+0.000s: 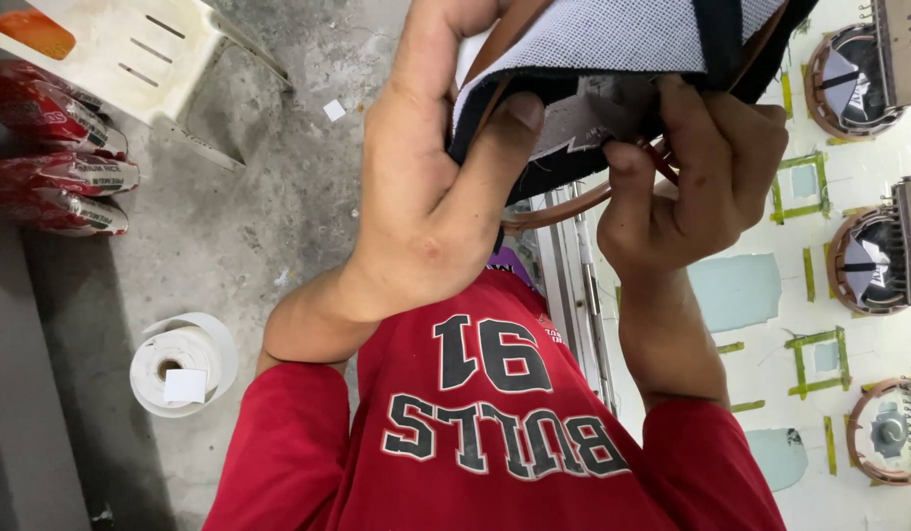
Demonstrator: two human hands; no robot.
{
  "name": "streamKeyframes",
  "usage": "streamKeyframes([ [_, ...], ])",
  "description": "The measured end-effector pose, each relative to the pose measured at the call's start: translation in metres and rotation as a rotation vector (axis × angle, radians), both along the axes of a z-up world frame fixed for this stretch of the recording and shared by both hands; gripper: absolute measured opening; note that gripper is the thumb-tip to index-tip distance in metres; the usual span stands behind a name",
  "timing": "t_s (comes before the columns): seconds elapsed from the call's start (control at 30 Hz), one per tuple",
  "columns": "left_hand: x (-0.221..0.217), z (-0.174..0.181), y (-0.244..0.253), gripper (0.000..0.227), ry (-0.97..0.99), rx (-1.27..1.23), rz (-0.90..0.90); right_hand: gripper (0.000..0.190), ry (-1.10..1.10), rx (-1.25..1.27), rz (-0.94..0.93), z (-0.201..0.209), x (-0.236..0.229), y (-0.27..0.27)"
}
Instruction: Cutting fabric sheets and trimming excess threads and backing from an embroidered patch using scissors and snips.
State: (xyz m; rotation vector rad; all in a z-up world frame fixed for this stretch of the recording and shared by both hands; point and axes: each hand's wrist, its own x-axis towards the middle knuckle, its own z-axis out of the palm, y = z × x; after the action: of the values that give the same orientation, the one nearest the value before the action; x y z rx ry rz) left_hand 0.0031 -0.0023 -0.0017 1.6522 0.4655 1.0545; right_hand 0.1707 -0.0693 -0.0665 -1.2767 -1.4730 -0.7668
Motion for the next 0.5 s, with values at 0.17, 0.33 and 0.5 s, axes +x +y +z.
streamKeyframes([
  [0.17, 0.0000, 0.0003, -0.0004, 0.028, 0.011, 0.014, 0.003, 0.023, 0.012, 0.003, 0.009, 0.0010, -0.0007, 0.0004],
  [0.33, 0.0005, 0.0020, -0.0017, 0.026, 0.041, -0.003, 0.028, 0.020, 0.022, -0.014, 0.001, 0.0006, -0.0066, 0.0010],
  [0.5, 0.0014, -0.0018, -0.0013, 0.025, 0.047, 0.033, 0.037, 0.020, 0.013, -0.023, -0.014, -0.0015, -0.0072, -0.0022],
])
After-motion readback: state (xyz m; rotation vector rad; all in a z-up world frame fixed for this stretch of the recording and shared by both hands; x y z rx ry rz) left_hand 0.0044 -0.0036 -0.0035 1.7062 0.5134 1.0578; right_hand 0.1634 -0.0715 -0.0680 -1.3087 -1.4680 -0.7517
